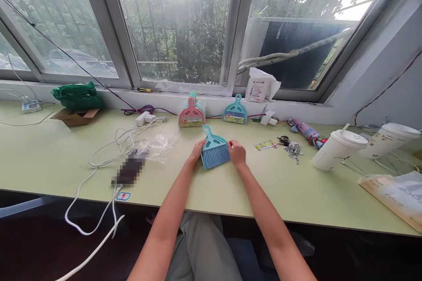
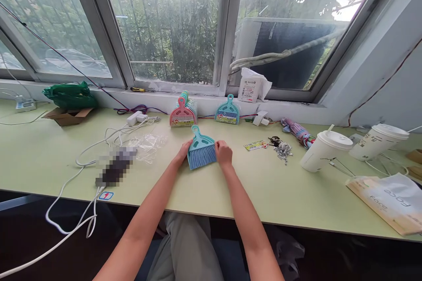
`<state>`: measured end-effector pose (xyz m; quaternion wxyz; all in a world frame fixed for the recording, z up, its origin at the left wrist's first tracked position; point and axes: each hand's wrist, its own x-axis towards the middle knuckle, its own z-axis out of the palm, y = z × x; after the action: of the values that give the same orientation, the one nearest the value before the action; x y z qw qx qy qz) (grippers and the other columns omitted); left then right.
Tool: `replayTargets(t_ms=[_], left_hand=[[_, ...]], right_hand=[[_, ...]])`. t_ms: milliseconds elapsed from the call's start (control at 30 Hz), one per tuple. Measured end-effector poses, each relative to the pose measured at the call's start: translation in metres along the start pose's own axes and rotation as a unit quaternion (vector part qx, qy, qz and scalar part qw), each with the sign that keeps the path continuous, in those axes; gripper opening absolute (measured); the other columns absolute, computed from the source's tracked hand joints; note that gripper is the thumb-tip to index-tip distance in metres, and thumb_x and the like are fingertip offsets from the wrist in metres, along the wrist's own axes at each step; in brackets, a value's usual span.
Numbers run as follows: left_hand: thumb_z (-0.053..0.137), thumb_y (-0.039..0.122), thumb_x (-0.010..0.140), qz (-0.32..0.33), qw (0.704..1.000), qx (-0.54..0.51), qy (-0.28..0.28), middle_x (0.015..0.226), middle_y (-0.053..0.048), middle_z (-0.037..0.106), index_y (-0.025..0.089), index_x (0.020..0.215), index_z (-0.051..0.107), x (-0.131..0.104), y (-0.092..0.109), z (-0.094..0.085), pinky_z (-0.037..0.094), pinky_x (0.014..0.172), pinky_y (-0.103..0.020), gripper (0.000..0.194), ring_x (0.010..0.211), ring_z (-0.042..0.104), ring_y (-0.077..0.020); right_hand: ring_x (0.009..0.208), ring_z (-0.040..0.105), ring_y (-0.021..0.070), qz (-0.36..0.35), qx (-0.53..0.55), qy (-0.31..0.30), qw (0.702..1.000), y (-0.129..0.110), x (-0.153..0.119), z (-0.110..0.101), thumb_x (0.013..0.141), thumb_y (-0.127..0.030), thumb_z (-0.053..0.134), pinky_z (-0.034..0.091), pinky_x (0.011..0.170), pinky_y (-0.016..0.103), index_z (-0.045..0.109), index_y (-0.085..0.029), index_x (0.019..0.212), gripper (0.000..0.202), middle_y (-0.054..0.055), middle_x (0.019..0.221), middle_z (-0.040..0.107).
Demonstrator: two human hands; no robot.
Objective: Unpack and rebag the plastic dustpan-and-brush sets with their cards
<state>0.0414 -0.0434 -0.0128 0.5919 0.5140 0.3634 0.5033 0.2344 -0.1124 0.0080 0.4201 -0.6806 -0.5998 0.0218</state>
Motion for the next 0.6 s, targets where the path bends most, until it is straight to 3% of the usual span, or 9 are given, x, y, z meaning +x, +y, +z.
replayTargets(t_ms=[67, 133, 267, 467, 600], left_hand=[[0.064, 0.056, 0.07, 0.013, 0.998, 0.034, -0.053, 0.092, -0.007, 0.07, 0.014, 0.086, 0.071, -0.001, -0.003, 0.005, 0.044, 0.085, -0.032, 0.046, 0.088, 0.061, -0.0214], [0.063, 0.056, 0.071, 0.026, 0.995, 0.063, -0.076, 0.093, -0.007, 0.07, 0.014, 0.088, 0.071, -0.002, -0.007, 0.007, 0.044, 0.085, -0.032, 0.046, 0.089, 0.06, -0.0214], [0.061, 0.057, 0.072, 0.034, 0.994, 0.068, -0.083, 0.088, -0.006, 0.07, 0.012, 0.088, 0.071, -0.002, -0.007, 0.006, 0.043, 0.082, -0.031, 0.049, 0.084, 0.058, -0.0196], [0.058, 0.058, 0.074, 0.043, 0.994, 0.063, -0.084, 0.079, -0.004, 0.065, 0.011, 0.084, 0.067, -0.009, 0.012, 0.009, 0.041, 0.073, -0.027, 0.049, 0.075, 0.053, -0.016], [0.054, 0.056, 0.077, 0.072, 0.987, 0.122, -0.08, 0.074, -0.002, 0.06, 0.013, 0.079, 0.065, -0.014, 0.02, 0.01, 0.038, 0.069, -0.025, 0.044, 0.072, 0.049, -0.0147]], right_hand=[[0.09, 0.06, 0.0204, -0.054, -0.056, -0.031, 0.996, -0.023, -0.009, 0.011, 0.093, -0.034, 0.045, 0.043, 0.072, 0.028, 0.063, -0.02, 0.087, 0.023, 0.011, 0.1, 0.064], [0.097, 0.057, 0.0219, -0.063, -0.114, -0.047, 0.99, -0.035, -0.014, 0.017, 0.094, -0.033, 0.043, 0.042, 0.072, 0.028, 0.062, -0.019, 0.089, 0.024, 0.012, 0.102, 0.061], [0.093, 0.055, 0.0209, -0.067, -0.155, -0.066, 0.983, -0.035, -0.016, 0.017, 0.095, -0.037, 0.039, 0.04, 0.069, 0.028, 0.06, -0.019, 0.086, 0.029, 0.009, 0.098, 0.06], [0.095, 0.054, 0.0197, -0.053, -0.046, -0.055, 0.996, -0.027, -0.011, 0.016, 0.095, -0.039, 0.034, 0.041, 0.072, 0.028, 0.057, -0.021, 0.087, 0.031, 0.006, 0.097, 0.057], [0.092, 0.053, 0.0202, -0.049, 0.072, -0.033, 0.996, -0.028, -0.006, 0.017, 0.093, -0.044, 0.036, 0.041, 0.074, 0.03, 0.056, -0.022, 0.082, 0.031, 0.005, 0.092, 0.054]])
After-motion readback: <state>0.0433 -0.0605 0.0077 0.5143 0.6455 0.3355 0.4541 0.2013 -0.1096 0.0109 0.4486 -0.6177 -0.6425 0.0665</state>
